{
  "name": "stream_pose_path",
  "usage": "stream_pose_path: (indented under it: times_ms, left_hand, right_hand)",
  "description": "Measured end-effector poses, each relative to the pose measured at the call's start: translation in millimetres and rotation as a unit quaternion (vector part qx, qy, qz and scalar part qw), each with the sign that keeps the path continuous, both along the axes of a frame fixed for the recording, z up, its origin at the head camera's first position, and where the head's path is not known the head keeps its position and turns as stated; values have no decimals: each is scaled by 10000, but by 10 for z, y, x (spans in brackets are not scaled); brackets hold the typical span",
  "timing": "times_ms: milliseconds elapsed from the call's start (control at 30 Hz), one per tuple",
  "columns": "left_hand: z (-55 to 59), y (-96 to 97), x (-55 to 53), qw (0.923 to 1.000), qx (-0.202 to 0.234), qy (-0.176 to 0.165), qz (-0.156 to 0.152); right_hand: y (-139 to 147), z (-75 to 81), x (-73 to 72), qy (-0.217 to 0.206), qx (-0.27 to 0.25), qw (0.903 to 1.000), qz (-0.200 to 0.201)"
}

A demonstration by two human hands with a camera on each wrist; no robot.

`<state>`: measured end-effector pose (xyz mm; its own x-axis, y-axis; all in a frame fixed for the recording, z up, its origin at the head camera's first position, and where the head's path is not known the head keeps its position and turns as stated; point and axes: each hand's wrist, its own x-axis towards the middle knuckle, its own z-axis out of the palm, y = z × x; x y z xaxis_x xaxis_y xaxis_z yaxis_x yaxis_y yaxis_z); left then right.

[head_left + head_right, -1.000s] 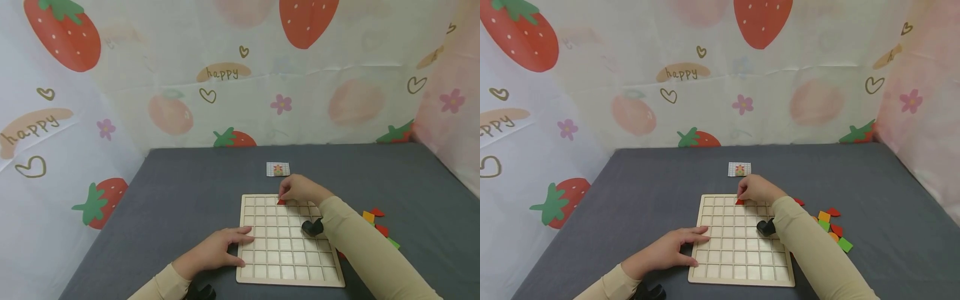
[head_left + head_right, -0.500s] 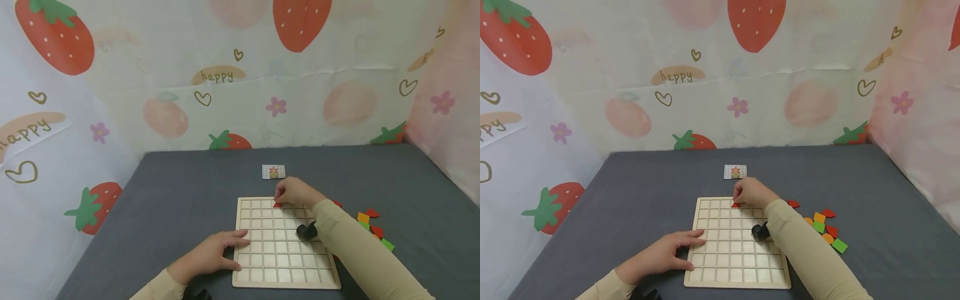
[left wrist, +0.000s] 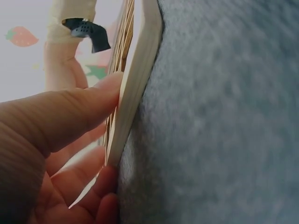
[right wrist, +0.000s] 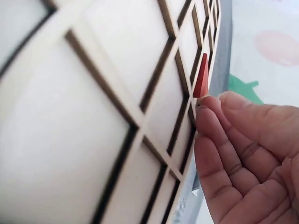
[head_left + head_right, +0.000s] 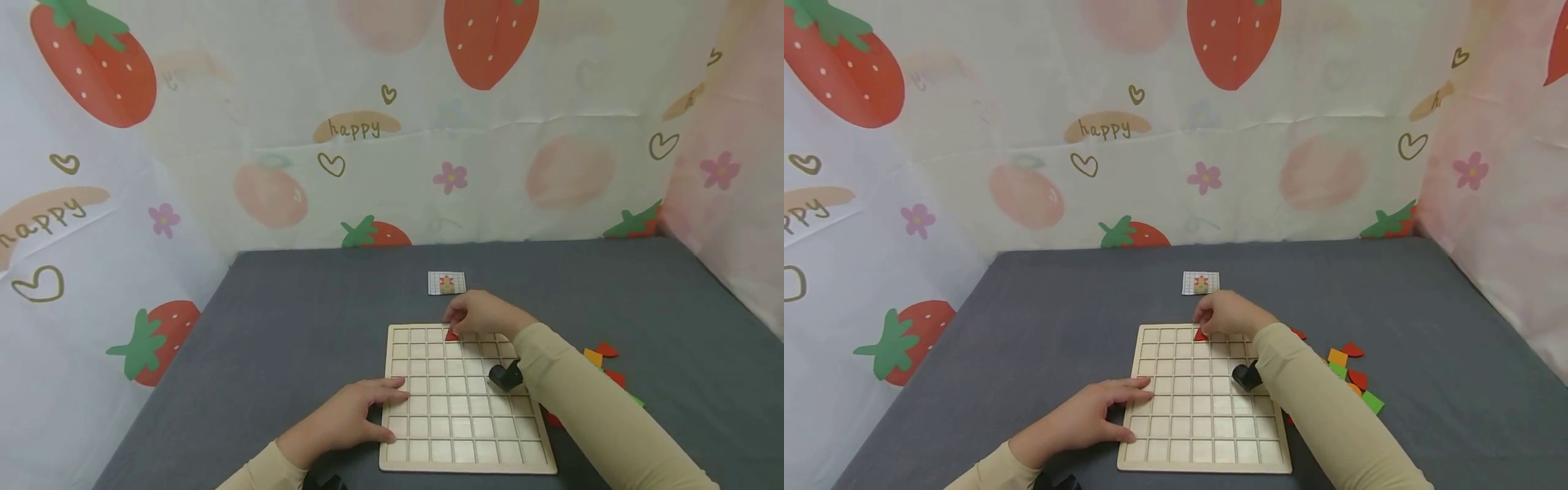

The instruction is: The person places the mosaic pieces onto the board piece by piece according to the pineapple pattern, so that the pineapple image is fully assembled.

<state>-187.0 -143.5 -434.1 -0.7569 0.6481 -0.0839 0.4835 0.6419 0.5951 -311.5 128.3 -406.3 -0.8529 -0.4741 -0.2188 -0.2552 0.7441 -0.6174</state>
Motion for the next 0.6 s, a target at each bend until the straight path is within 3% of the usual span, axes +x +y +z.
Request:
stream_pose_path:
  times_ms: [600]
  left_hand:
    - [53,92,16,9991,-186,49,369]
  right_hand:
    - [-57,77,-13,418,295,9985,197]
